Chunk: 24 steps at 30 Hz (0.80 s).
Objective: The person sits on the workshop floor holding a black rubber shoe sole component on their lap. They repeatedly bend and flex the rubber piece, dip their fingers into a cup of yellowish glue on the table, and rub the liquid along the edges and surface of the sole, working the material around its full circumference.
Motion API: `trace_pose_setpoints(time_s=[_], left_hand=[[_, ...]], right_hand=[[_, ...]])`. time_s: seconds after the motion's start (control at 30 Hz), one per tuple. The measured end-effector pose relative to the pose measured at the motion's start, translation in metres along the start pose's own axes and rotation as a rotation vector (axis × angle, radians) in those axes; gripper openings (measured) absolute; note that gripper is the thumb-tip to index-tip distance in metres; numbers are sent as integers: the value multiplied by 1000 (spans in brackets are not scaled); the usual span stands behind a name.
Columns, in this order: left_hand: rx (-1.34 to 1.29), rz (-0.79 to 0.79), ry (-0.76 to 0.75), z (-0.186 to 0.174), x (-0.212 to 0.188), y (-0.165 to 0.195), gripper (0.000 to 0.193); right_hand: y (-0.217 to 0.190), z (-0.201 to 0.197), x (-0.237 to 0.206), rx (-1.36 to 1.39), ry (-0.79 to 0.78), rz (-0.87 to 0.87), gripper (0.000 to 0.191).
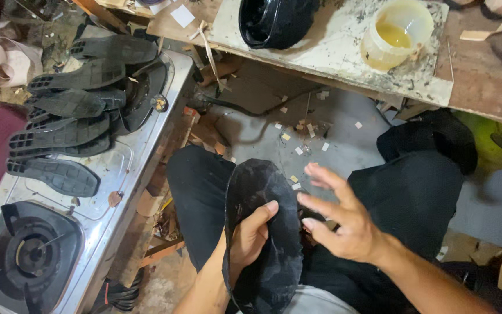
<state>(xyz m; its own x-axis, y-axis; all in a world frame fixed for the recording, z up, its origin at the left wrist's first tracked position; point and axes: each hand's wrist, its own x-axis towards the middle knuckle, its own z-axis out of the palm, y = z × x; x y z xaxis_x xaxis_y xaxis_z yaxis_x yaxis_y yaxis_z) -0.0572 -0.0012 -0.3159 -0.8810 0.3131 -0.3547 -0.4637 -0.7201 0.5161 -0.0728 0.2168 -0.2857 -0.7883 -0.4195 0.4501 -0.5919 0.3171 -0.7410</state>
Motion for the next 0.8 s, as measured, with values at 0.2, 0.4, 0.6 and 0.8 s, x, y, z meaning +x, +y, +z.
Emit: trace_pose_setpoints(time_s=[0.2, 0.4, 0.6, 0.8], left_hand=[[45, -104, -50, 2, -15, -6, 40], [303, -264, -10, -6, -23, -9, 37], [69, -106, -71, -4, -25, -3, 41], [47, -100, -35, 1, -19, -6, 42]], right_hand=[[17, 13, -11, -37, 54, -33, 53], [20, 0, -11, 20, 14, -15, 54], [10, -2, -19, 67, -35, -22, 52], [5, 4, -19, -78, 52, -46, 46]])
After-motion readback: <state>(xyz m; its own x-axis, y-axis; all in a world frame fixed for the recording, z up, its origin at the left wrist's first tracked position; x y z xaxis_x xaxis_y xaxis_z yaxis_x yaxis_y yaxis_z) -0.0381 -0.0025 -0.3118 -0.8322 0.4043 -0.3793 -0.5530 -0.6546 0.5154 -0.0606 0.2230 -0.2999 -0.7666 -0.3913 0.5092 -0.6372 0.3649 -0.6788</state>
